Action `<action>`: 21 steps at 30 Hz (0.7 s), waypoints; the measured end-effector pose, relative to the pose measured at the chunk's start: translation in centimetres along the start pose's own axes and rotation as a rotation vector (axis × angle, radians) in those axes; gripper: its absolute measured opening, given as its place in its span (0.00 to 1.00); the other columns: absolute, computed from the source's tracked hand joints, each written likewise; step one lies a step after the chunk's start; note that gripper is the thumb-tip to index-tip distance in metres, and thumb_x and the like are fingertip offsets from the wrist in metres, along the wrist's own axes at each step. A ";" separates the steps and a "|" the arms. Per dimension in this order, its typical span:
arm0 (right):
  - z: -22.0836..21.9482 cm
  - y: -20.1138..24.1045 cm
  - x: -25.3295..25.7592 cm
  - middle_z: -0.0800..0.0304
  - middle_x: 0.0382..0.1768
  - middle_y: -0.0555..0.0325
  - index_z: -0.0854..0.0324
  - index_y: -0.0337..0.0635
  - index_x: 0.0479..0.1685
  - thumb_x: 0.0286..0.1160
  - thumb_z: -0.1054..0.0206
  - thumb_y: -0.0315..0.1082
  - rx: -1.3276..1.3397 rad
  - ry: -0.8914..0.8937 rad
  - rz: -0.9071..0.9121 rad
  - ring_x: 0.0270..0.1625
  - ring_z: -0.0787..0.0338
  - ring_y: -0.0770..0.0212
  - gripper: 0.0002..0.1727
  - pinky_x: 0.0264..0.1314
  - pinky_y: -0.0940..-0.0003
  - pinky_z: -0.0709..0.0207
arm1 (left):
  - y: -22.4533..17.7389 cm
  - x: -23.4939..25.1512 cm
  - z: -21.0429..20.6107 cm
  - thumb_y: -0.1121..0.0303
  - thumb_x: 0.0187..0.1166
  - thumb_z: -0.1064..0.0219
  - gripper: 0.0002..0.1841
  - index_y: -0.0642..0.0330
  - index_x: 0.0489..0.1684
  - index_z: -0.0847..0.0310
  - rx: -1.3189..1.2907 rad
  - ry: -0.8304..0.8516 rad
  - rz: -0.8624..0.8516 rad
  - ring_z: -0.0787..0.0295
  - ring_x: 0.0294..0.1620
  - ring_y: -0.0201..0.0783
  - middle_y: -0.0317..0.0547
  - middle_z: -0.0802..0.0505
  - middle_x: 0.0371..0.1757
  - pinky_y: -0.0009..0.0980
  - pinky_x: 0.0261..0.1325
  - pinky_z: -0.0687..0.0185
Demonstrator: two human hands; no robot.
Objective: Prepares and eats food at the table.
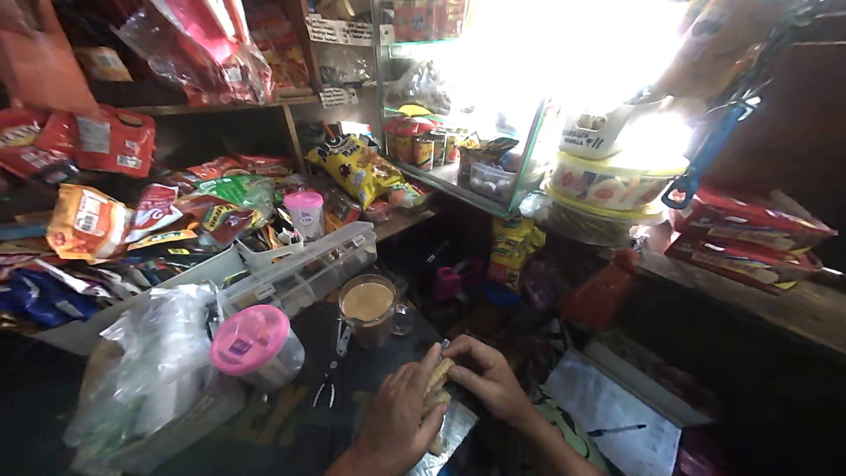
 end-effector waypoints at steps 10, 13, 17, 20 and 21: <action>0.1 0.1 -0.1 0.09 0.49 0.62 0.15 0.34 0.53 0.78 0.33 0.30 -0.029 -0.034 -0.022 0.49 0.11 0.78 0.11 0.56 0.79 0.15 | -0.2 0.2 -0.1 0.65 0.73 0.30 0.34 0.72 0.81 0.30 -0.015 0.037 0.023 0.10 0.61 0.58 0.64 0.11 0.65 0.54 0.61 0.15; 0.1 0.2 0.0 0.09 0.48 0.62 0.15 0.34 0.52 0.78 0.33 0.29 -0.016 -0.055 -0.031 0.48 0.11 0.77 0.10 0.55 0.78 0.14 | -0.2 0.2 0.0 0.64 0.73 0.29 0.35 0.72 0.82 0.32 -0.008 0.053 0.029 0.10 0.61 0.60 0.64 0.11 0.64 0.56 0.63 0.16; 0.3 0.3 -0.2 0.08 0.47 0.66 0.14 0.36 0.51 0.76 0.33 0.29 0.017 -0.115 -0.078 0.46 0.10 0.77 0.10 0.53 0.77 0.13 | -0.4 0.2 0.1 0.63 0.75 0.30 0.39 0.73 0.86 0.40 -0.012 0.124 0.089 0.12 0.64 0.62 0.66 0.11 0.63 0.58 0.67 0.20; 0.5 0.1 -0.2 0.07 0.43 0.69 0.14 0.39 0.52 0.76 0.33 0.28 0.085 -0.181 -0.120 0.42 0.09 0.77 0.10 0.49 0.75 0.12 | -0.4 0.2 0.2 0.63 0.77 0.31 0.39 0.74 0.87 0.42 -0.010 0.087 0.065 0.11 0.63 0.60 0.64 0.10 0.62 0.56 0.68 0.19; 0.5 0.1 -0.3 0.07 0.42 0.69 0.14 0.40 0.52 0.75 0.33 0.28 0.095 -0.201 -0.127 0.41 0.09 0.77 0.10 0.48 0.75 0.12 | -0.4 0.2 0.2 0.64 0.77 0.32 0.40 0.75 0.87 0.43 -0.013 0.074 0.058 0.10 0.62 0.58 0.64 0.10 0.62 0.55 0.68 0.19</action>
Point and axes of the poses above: each hand's wrist, its own x-axis towards the middle knuckle, its own z-axis out of the back of the hand, y = z × x, the point moved 5 cm from there along x, towards the middle knuckle
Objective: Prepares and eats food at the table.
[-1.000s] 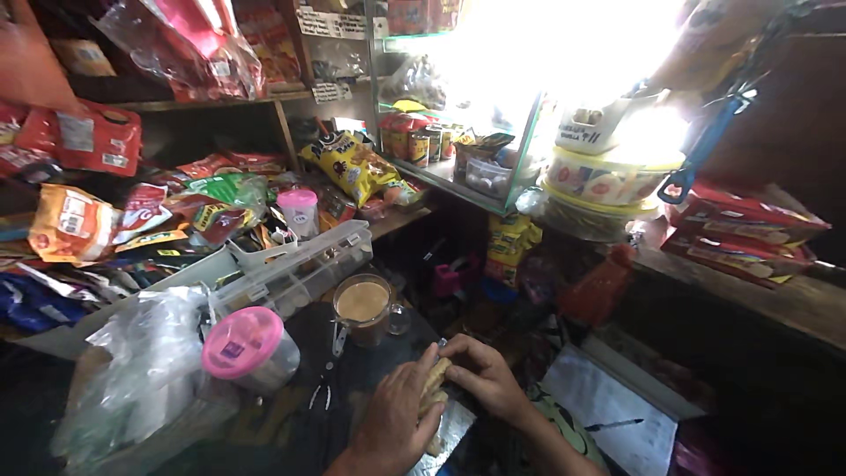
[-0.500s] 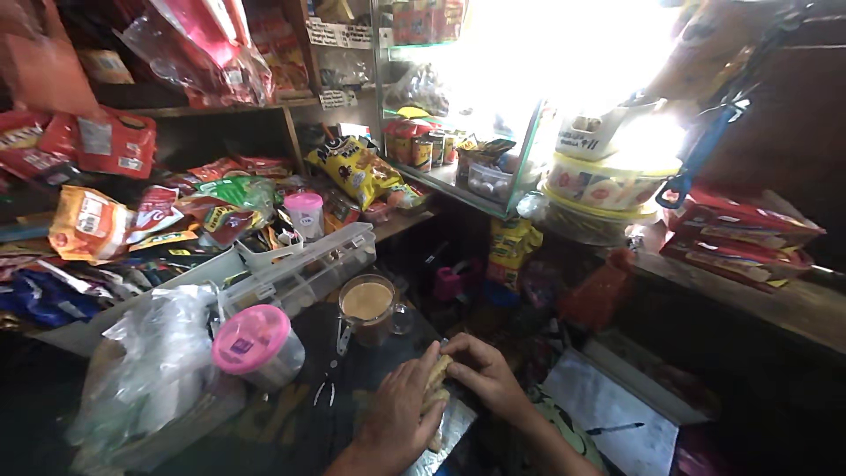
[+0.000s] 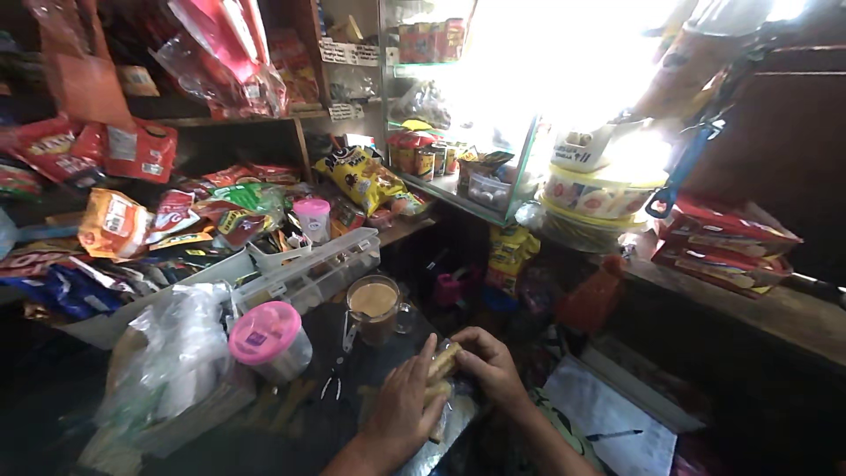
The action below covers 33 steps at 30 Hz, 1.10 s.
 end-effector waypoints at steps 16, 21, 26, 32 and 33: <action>2.1 7.6 5.6 0.08 0.43 0.76 0.15 0.54 0.54 0.78 0.33 0.31 -0.254 -0.157 0.277 0.41 0.10 0.76 0.10 0.47 0.75 0.13 | -0.2 0.3 0.6 0.76 0.82 0.40 0.20 0.67 0.73 0.20 -0.114 -0.032 -0.081 0.08 0.55 0.52 0.59 0.07 0.54 0.44 0.64 0.15; -0.4 8.9 8.2 0.10 0.48 0.74 0.17 0.48 0.59 0.77 0.33 0.28 -0.300 -0.013 0.357 0.43 0.11 0.77 0.14 0.48 0.77 0.12 | 0.2 0.4 0.6 0.79 0.79 0.37 0.21 0.67 0.72 0.19 -0.182 -0.026 -0.070 0.10 0.59 0.52 0.64 0.11 0.61 0.40 0.64 0.15; -3.8 9.6 10.2 0.10 0.47 0.59 0.17 0.30 0.55 0.75 0.32 0.26 -0.528 0.147 0.459 0.45 0.11 0.78 0.13 0.52 0.81 0.14 | 0.5 0.5 0.2 0.78 0.78 0.36 0.21 0.70 0.71 0.20 -0.184 0.009 -0.094 0.09 0.59 0.53 0.63 0.09 0.57 0.41 0.67 0.16; -6.8 8.4 12.2 0.09 0.43 0.50 0.13 0.32 0.50 0.76 0.31 0.27 -0.807 0.314 0.471 0.40 0.11 0.70 0.09 0.48 0.79 0.16 | 0.6 0.6 -0.1 0.79 0.78 0.37 0.19 0.69 0.67 0.16 -0.184 0.051 -0.153 0.09 0.58 0.54 0.62 0.08 0.55 0.44 0.65 0.16; -7.2 8.2 12.5 0.09 0.43 0.50 0.13 0.33 0.50 0.76 0.31 0.28 -0.836 0.338 0.467 0.40 0.11 0.68 0.09 0.48 0.77 0.16 | 0.6 0.6 -0.1 0.78 0.78 0.37 0.18 0.69 0.67 0.16 -0.184 0.063 -0.147 0.09 0.59 0.54 0.62 0.08 0.55 0.45 0.65 0.16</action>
Point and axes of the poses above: each hand's wrist, its own x-axis towards the middle knuckle, its own z-axis out of the back of the hand, y = z × x, the point moved 5 cm from there along x, towards the middle knuckle
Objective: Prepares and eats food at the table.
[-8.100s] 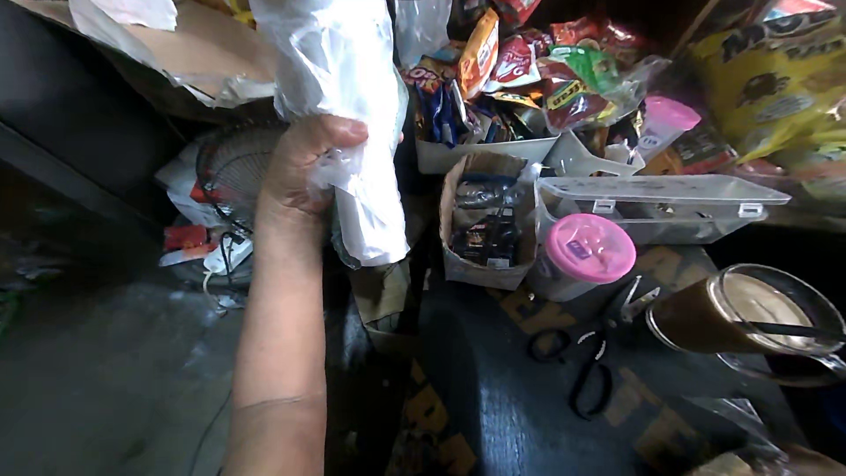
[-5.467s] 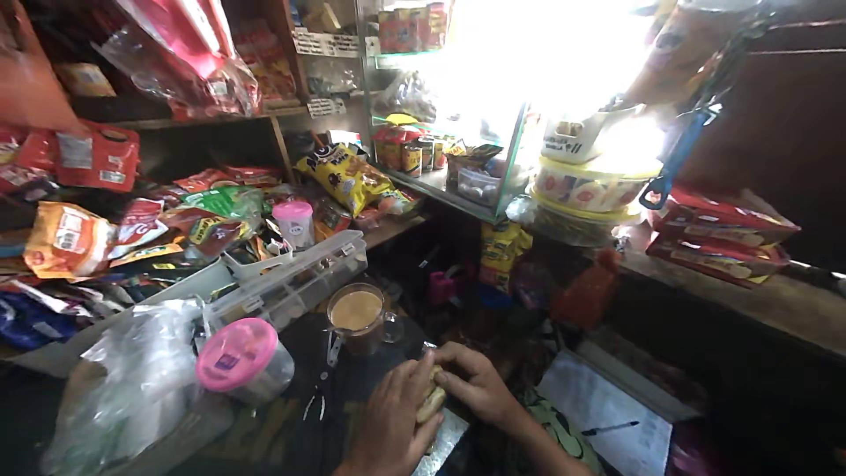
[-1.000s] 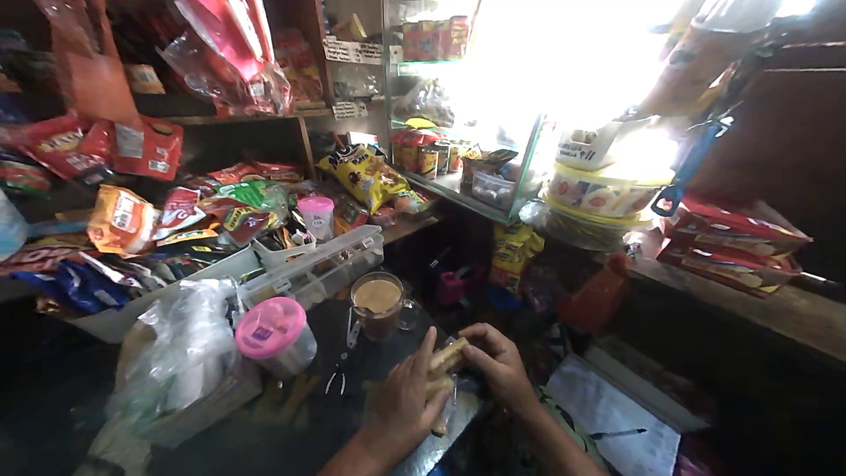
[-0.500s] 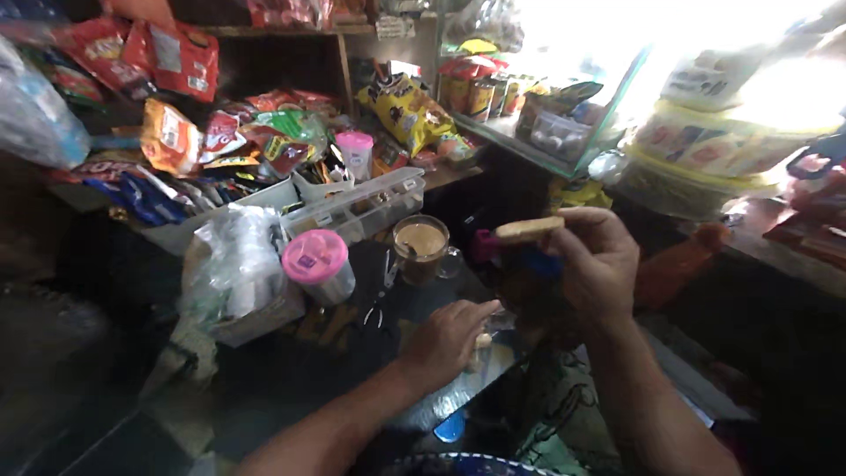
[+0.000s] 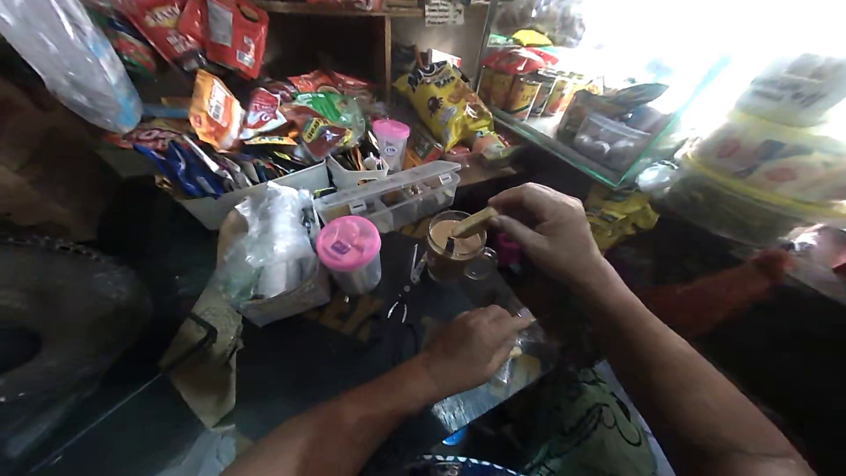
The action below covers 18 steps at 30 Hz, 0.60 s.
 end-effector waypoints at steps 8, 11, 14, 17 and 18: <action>-2.3 -0.7 2.2 0.12 0.42 0.48 0.11 0.37 0.45 0.73 0.28 0.28 -0.113 0.204 0.006 0.43 0.10 0.53 0.07 0.48 0.54 0.14 | 0.1 0.0 -0.2 0.76 0.79 0.37 0.18 0.66 0.66 0.15 0.007 0.040 0.021 0.11 0.61 0.55 0.61 0.09 0.57 0.50 0.65 0.18; -2.4 -0.9 2.7 0.12 0.40 0.50 0.09 0.39 0.43 0.73 0.28 0.29 -0.142 0.253 0.016 0.44 0.10 0.53 0.05 0.51 0.53 0.15 | 0.2 0.1 -0.3 0.76 0.80 0.37 0.18 0.65 0.67 0.15 0.000 0.066 0.041 0.11 0.61 0.56 0.61 0.09 0.58 0.51 0.64 0.18; -2.5 -1.0 3.1 0.10 0.40 0.54 0.08 0.43 0.41 0.74 0.27 0.32 -0.138 0.301 0.021 0.47 0.11 0.55 0.05 0.54 0.55 0.16 | 0.2 0.1 -0.3 0.76 0.79 0.37 0.17 0.64 0.66 0.14 0.007 0.056 0.035 0.11 0.60 0.55 0.61 0.09 0.57 0.51 0.62 0.17; -2.7 -1.2 3.3 0.08 0.40 0.55 0.08 0.44 0.39 0.72 0.26 0.31 -0.137 0.348 0.036 0.51 0.11 0.53 0.04 0.59 0.53 0.19 | 0.2 0.1 -0.3 0.76 0.79 0.37 0.17 0.65 0.65 0.14 0.006 0.061 0.033 0.11 0.60 0.56 0.61 0.09 0.57 0.51 0.63 0.18; -2.8 -1.2 3.3 0.08 0.40 0.55 0.07 0.44 0.39 0.71 0.26 0.31 -0.146 0.363 0.038 0.52 0.11 0.53 0.03 0.60 0.53 0.19 | 0.2 0.1 -0.4 0.77 0.79 0.36 0.17 0.66 0.64 0.14 0.007 0.051 0.022 0.11 0.59 0.56 0.61 0.09 0.56 0.51 0.62 0.17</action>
Point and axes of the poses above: each hand's wrist, its own x-axis towards the middle knuckle, its own z-axis out of the back of the hand, y = z × x, the point moved 5 cm from there along x, towards the middle knuckle
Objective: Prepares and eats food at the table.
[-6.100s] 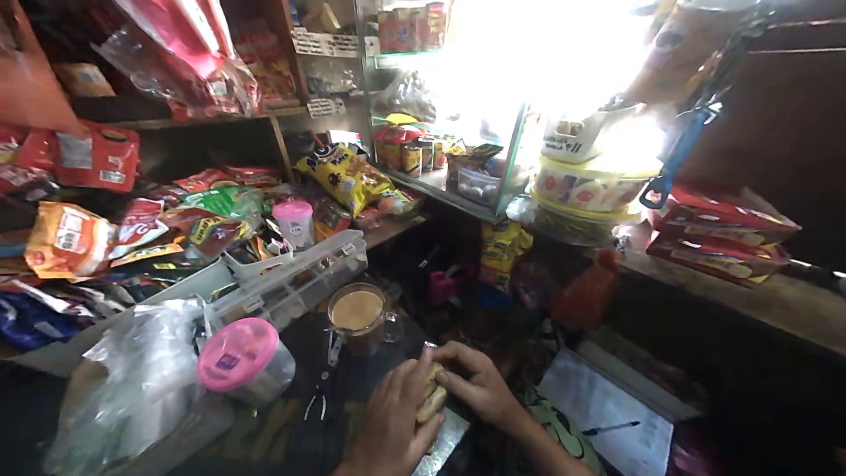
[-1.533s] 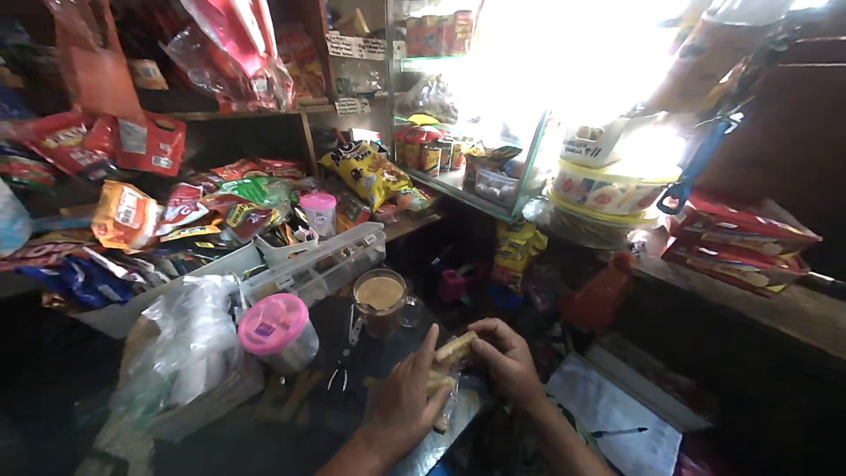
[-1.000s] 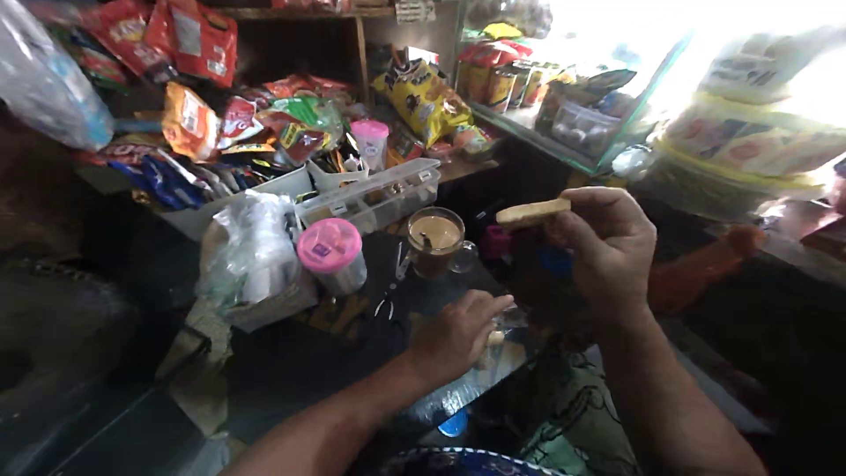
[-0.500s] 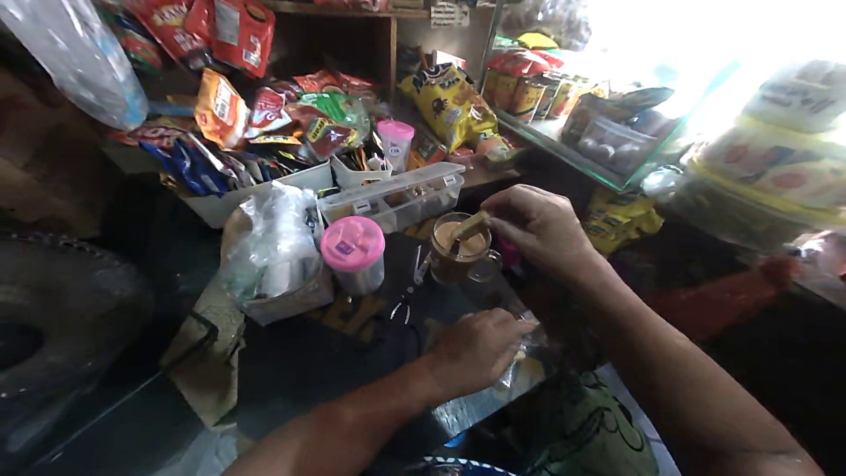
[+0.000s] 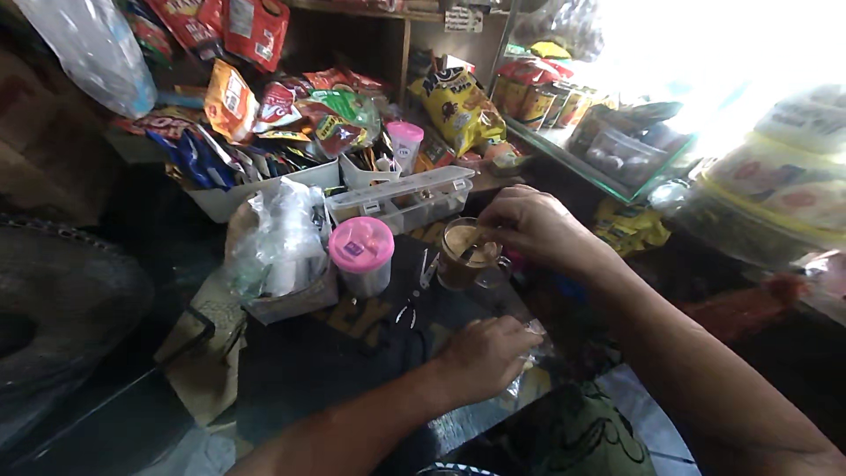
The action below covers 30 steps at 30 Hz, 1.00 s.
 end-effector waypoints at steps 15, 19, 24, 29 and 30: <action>-0.4 -0.4 0.3 0.07 0.39 0.55 0.05 0.44 0.36 0.67 0.23 0.29 -0.018 0.097 -0.049 0.54 0.13 0.50 0.03 0.59 0.51 0.21 | 0.0 0.0 -0.1 0.76 0.81 0.39 0.17 0.65 0.65 0.14 0.019 0.026 0.007 0.11 0.59 0.55 0.61 0.09 0.57 0.50 0.62 0.18; -0.4 -0.3 0.4 0.07 0.40 0.56 0.05 0.45 0.35 0.67 0.22 0.28 -0.024 0.103 -0.050 0.54 0.14 0.50 0.03 0.58 0.51 0.22 | 0.0 0.0 0.0 0.76 0.81 0.39 0.17 0.65 0.66 0.15 0.007 0.036 0.010 0.12 0.60 0.56 0.61 0.10 0.58 0.50 0.63 0.18; -0.6 -0.6 0.5 0.07 0.39 0.55 0.05 0.45 0.36 0.65 0.23 0.25 -0.024 0.110 -0.015 0.55 0.13 0.47 0.06 0.60 0.46 0.21 | 0.0 0.0 0.1 0.76 0.81 0.38 0.17 0.65 0.66 0.14 -0.006 0.037 0.020 0.12 0.61 0.56 0.61 0.10 0.58 0.51 0.64 0.18; -0.9 -0.7 0.7 0.07 0.40 0.54 0.05 0.45 0.36 0.65 0.23 0.24 -0.047 0.114 -0.019 0.55 0.13 0.48 0.06 0.59 0.48 0.21 | 0.0 0.0 0.1 0.76 0.81 0.38 0.17 0.65 0.65 0.14 0.004 0.021 0.006 0.11 0.60 0.56 0.61 0.09 0.57 0.50 0.62 0.18; -1.0 -0.6 0.6 0.07 0.40 0.54 0.05 0.45 0.37 0.65 0.23 0.24 -0.052 0.114 -0.019 0.54 0.13 0.48 0.06 0.59 0.49 0.21 | 0.0 -0.1 0.0 0.76 0.81 0.38 0.17 0.65 0.65 0.14 0.007 0.017 0.001 0.11 0.60 0.56 0.61 0.09 0.57 0.50 0.62 0.18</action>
Point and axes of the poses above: each hand's wrist, its own x-axis towards the middle knuckle, its own z-axis out of the back of the hand, y = z × x, the point moved 5 cm from there along x, towards the middle knuckle
